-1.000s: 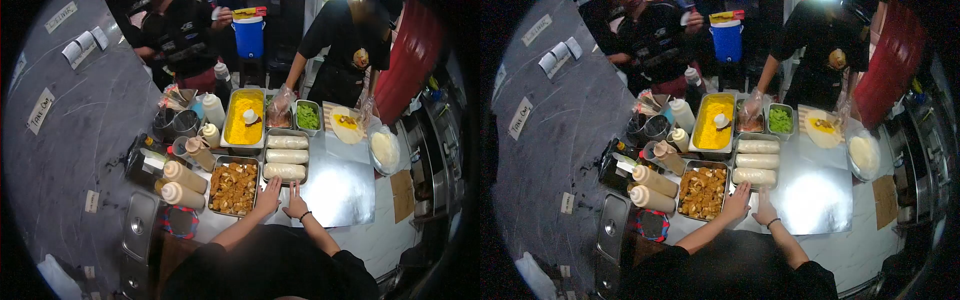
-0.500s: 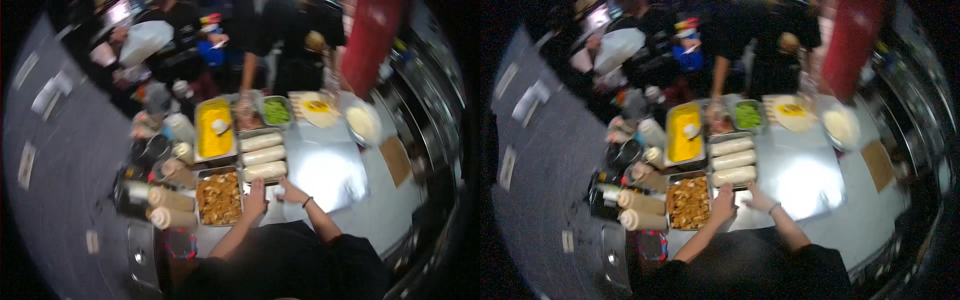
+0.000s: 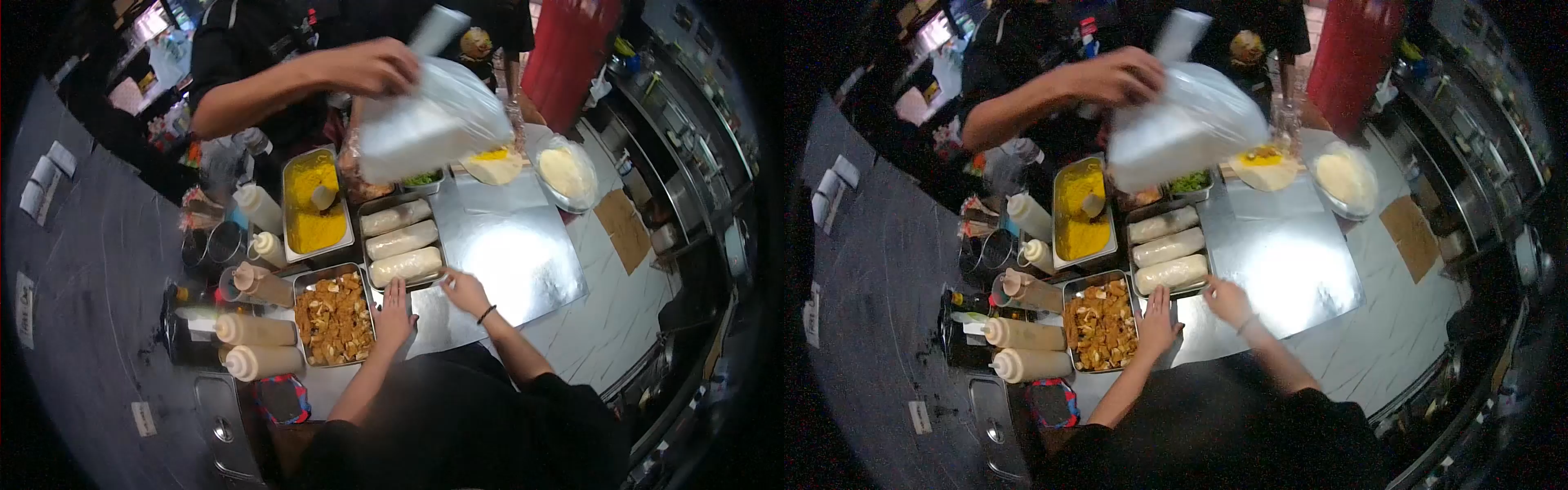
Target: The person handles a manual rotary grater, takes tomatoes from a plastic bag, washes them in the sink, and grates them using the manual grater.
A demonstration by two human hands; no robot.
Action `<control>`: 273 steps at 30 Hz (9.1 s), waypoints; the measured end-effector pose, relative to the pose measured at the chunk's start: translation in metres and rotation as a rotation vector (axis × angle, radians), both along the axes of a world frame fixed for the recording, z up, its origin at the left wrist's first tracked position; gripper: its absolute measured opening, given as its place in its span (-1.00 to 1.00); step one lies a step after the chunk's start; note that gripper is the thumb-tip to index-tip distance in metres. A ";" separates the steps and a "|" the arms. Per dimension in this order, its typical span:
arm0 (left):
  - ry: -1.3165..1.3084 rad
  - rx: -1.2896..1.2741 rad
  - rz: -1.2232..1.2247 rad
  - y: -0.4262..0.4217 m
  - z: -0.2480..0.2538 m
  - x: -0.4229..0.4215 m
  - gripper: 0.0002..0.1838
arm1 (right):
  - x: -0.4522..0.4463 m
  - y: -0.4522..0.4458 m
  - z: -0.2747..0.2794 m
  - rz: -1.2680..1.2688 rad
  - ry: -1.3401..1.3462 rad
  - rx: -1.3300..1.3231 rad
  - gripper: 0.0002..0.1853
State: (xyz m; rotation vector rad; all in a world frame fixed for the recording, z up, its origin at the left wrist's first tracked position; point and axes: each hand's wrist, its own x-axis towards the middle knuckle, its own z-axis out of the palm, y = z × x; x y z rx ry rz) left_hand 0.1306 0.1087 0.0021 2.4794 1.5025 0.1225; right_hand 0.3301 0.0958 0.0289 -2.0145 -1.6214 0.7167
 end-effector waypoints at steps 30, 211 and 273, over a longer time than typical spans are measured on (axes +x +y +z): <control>0.037 -0.025 0.031 0.002 0.001 0.002 0.00 | -0.036 -0.058 0.003 0.433 0.148 -0.008 -0.68; -0.088 -1.118 -0.427 -0.015 -0.223 1.801 -0.61 | 1.780 -0.420 -0.027 -0.961 -0.026 -0.050 -0.75; -0.692 -0.450 -0.584 -0.051 -0.007 2.111 0.08 | 2.064 -0.150 0.051 -0.892 0.471 0.661 -0.24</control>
